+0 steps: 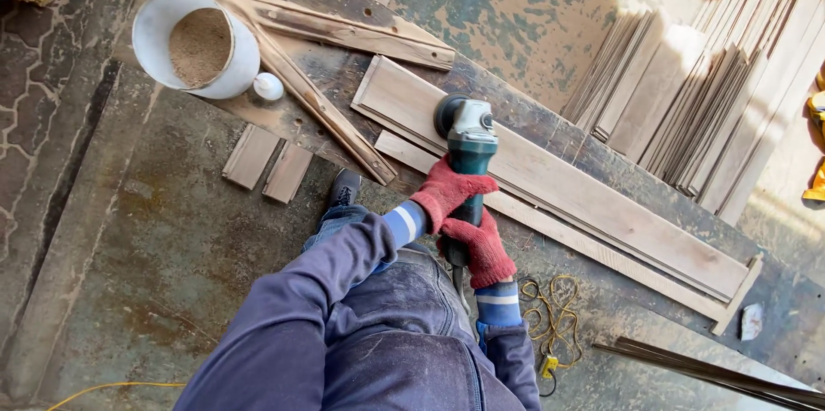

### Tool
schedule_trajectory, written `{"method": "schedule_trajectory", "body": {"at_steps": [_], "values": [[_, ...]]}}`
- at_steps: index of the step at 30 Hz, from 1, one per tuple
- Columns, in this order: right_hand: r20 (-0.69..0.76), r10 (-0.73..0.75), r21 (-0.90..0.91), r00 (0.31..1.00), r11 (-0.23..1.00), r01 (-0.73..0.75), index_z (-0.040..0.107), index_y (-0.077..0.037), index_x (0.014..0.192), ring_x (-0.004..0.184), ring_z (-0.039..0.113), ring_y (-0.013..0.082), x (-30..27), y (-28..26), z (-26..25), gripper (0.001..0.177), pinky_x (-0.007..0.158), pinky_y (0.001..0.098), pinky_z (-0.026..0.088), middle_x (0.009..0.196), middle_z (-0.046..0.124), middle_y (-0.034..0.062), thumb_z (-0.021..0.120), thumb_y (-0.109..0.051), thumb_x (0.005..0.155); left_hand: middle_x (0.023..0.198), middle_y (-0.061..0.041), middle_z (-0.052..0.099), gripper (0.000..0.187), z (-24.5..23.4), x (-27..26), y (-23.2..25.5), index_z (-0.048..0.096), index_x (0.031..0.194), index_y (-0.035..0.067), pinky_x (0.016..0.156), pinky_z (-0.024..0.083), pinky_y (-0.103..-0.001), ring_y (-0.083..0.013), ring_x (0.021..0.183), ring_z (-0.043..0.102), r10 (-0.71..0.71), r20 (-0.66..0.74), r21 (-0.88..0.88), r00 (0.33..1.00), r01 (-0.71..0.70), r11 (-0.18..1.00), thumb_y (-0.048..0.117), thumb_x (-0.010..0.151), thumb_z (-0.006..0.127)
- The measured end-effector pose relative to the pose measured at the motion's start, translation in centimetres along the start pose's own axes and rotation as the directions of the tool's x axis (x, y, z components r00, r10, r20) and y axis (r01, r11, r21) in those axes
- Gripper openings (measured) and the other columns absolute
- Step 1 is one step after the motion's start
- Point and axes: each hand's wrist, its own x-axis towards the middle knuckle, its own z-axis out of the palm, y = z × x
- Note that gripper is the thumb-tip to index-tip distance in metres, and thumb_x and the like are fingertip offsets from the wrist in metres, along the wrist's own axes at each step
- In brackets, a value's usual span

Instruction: Sanding a long piece of wood using a handheld power sander.

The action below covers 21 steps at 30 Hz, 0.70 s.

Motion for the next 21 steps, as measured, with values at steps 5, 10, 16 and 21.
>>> {"method": "schedule_trajectory", "body": {"at_steps": [5,10,16,21], "values": [[0.132,0.02,-0.051,0.991,0.999,-0.013,0.066,0.003,0.1,0.049,0.068,0.037,0.2,-2.6,2.1,0.049,0.04,0.0475,0.058,0.071,0.064,0.0229,0.092,-0.005,0.06,0.079,-0.015,0.073,0.064,-2.6,0.9,0.4,0.068,0.105,0.008,0.071,0.063,-0.044,-0.0316,0.077,0.077,0.001,-0.127,-0.206,0.992,-0.028,0.978,0.014,0.051,0.102],[0.086,0.033,-0.026,0.996,0.999,-0.031,0.065,0.004,0.101,0.05,0.068,0.0389,-0.4,-2.6,-0.7,0.048,0.041,0.0483,0.059,0.071,0.064,0.0242,0.091,-0.004,0.061,0.075,-0.008,0.068,0.051,0.9,-3.4,3.4,0.066,0.095,0.001,0.075,0.058,-0.028,-0.0183,0.079,0.073,-0.005,0.001,-0.026,1.0,0.005,1.0,0.018,0.057,0.095],[-0.049,0.013,0.064,0.999,0.998,-0.009,0.065,0.002,0.101,0.054,0.069,0.0392,-0.1,0.1,-8.7,0.047,0.042,0.0516,0.059,0.074,0.065,0.0219,0.089,-0.005,0.061,0.083,-0.007,0.075,0.071,9.6,0.7,-2.8,0.071,0.105,0.012,0.076,0.063,-0.039,-0.0248,0.08,0.076,0.011,0.003,-0.079,1.0,-0.011,0.997,0.016,0.042,0.104],[-0.198,0.021,0.187,0.98,0.982,0.017,0.064,0.0,0.102,0.056,0.07,0.0382,-2.1,1.0,-14.8,0.044,0.045,0.0511,0.06,0.075,0.065,0.0213,0.087,-0.006,0.064,0.102,-0.008,0.076,0.083,17.0,0.8,-5.6,0.069,0.116,0.017,0.097,0.058,-0.041,-0.027,0.105,0.074,-0.048,0.141,0.211,0.989,0.017,0.977,0.031,0.041,0.102]]}}
